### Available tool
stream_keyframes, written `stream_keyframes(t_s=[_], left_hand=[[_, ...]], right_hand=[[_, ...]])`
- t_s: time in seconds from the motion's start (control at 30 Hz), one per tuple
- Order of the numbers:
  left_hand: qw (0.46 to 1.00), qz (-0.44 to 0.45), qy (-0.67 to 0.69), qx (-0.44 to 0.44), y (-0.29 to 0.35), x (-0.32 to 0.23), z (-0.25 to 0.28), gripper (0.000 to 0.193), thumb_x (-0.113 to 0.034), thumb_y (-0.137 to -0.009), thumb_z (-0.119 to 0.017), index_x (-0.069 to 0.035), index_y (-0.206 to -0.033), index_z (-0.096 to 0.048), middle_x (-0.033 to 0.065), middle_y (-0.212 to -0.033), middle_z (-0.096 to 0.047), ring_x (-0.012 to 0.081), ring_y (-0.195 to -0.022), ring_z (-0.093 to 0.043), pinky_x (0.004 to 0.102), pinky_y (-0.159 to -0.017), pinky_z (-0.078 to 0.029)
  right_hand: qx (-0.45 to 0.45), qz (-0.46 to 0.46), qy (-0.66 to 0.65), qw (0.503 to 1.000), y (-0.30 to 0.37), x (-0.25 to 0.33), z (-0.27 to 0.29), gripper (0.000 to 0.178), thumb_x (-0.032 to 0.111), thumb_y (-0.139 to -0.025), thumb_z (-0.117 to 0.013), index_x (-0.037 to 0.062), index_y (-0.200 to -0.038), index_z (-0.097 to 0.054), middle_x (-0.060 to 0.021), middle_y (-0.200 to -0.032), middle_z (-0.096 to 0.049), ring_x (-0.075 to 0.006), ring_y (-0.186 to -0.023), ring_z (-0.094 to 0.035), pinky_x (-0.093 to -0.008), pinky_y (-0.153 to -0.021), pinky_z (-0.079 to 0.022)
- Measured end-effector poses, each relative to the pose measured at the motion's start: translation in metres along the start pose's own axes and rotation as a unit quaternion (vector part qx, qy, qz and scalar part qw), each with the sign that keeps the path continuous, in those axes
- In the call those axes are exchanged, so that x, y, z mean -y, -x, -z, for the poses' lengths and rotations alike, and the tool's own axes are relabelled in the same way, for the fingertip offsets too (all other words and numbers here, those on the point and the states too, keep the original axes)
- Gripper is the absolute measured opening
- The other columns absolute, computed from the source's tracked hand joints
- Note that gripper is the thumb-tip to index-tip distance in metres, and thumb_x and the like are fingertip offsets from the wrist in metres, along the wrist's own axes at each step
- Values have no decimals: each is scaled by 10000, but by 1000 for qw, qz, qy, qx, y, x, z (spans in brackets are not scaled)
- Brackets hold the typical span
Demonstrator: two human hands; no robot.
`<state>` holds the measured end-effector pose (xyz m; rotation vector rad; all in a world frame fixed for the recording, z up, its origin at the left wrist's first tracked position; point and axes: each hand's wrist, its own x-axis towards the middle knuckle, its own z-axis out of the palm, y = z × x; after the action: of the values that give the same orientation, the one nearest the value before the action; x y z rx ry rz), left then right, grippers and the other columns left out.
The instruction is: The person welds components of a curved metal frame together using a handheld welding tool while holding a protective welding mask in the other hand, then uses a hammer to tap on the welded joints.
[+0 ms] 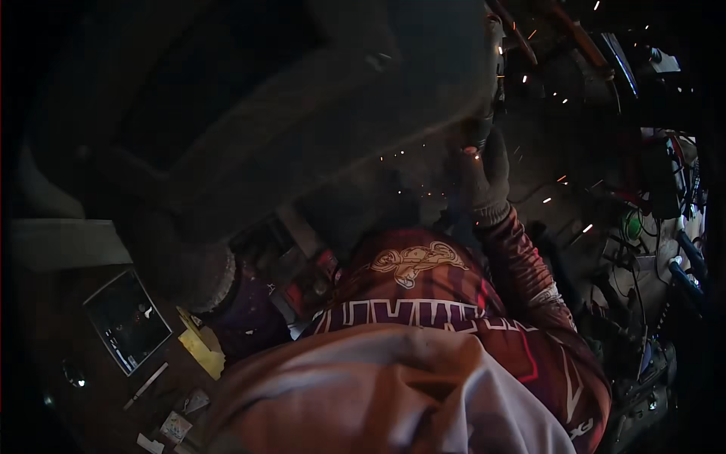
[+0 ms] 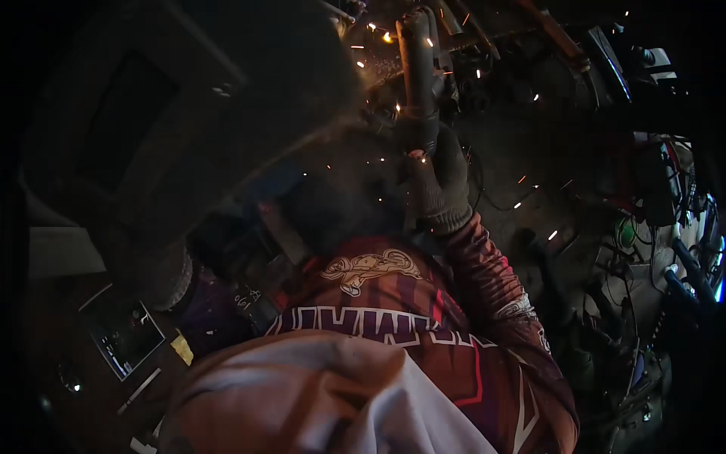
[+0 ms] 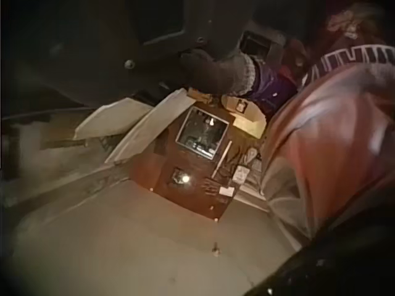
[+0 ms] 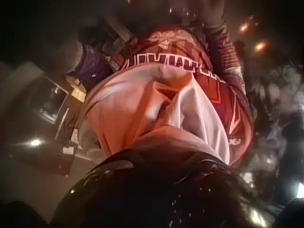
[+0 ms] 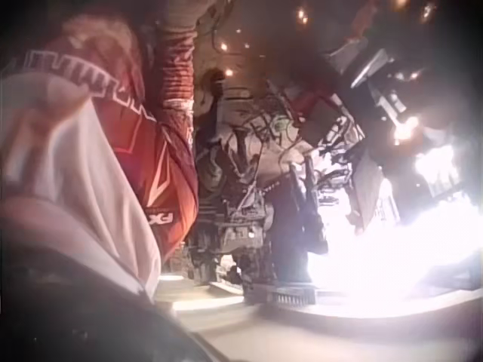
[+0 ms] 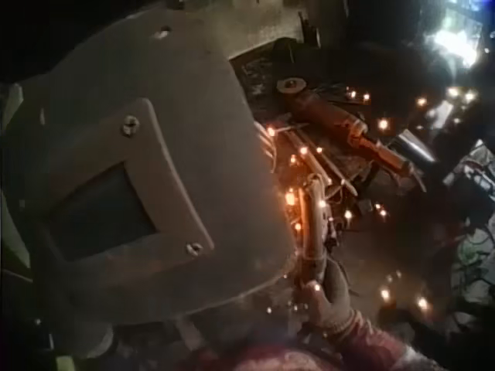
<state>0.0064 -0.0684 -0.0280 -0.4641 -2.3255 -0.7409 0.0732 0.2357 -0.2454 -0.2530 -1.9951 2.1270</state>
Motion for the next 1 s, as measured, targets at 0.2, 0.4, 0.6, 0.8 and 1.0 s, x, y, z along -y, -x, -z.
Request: stream_keyframes(t_s=[0.2,0.4,0.6,0.8,1.0], left_hand=[[929,-189,-317,-5,-25,8,17,545,-243,-787,-752,0,-1219,-526,189,-1127,-608,302,-1032,-615,381,-860,-521],[917,-237,-319,20,-17,19,21,597,-310,-695,-844,-22,-1156,-598,188,-1108,-614,387,-1052,-595,446,-878,-497],[970,-177,-166,16,-10,36,27,602,-228,-707,-835,-24,-1201,-557,186,-1153,-579,316,-1046,-593,403,-888,-512],[988,-90,-124,35,6,47,28,486,-272,-894,-654,-61,-1294,-477,225,-1262,-506,343,-1104,-576,427,-906,-496],[966,-202,-160,29,1,31,19,475,-248,-880,-669,-92,-1288,-480,270,-1285,-472,372,-1123,-572,462,-882,-512]], right_hand=[[-29,-15,-49,998,6,-8,20,455,253,-886,-638,4,-1217,-451,-69,-918,-586,-117,-694,-586,-268,-601,-496],[-24,-121,-139,983,6,15,27,436,226,-896,-615,10,-1232,-441,-82,-942,-585,-132,-716,-605,-267,-605,-507],[-27,-145,-169,974,11,33,24,473,193,-891,-603,5,-1271,-393,-90,-937,-581,-132,-694,-593,-274,-589,-517],[-27,-132,-134,982,15,36,22,500,166,-874,-619,0,-1283,-383,-95,-971,-577,-141,-710,-593,-288,-600,-527],[4,-97,-155,983,13,46,15,509,187,-902,-595,-14,-1311,-369,-105,-1007,-579,-142,-761,-590,-295,-663,-520]])
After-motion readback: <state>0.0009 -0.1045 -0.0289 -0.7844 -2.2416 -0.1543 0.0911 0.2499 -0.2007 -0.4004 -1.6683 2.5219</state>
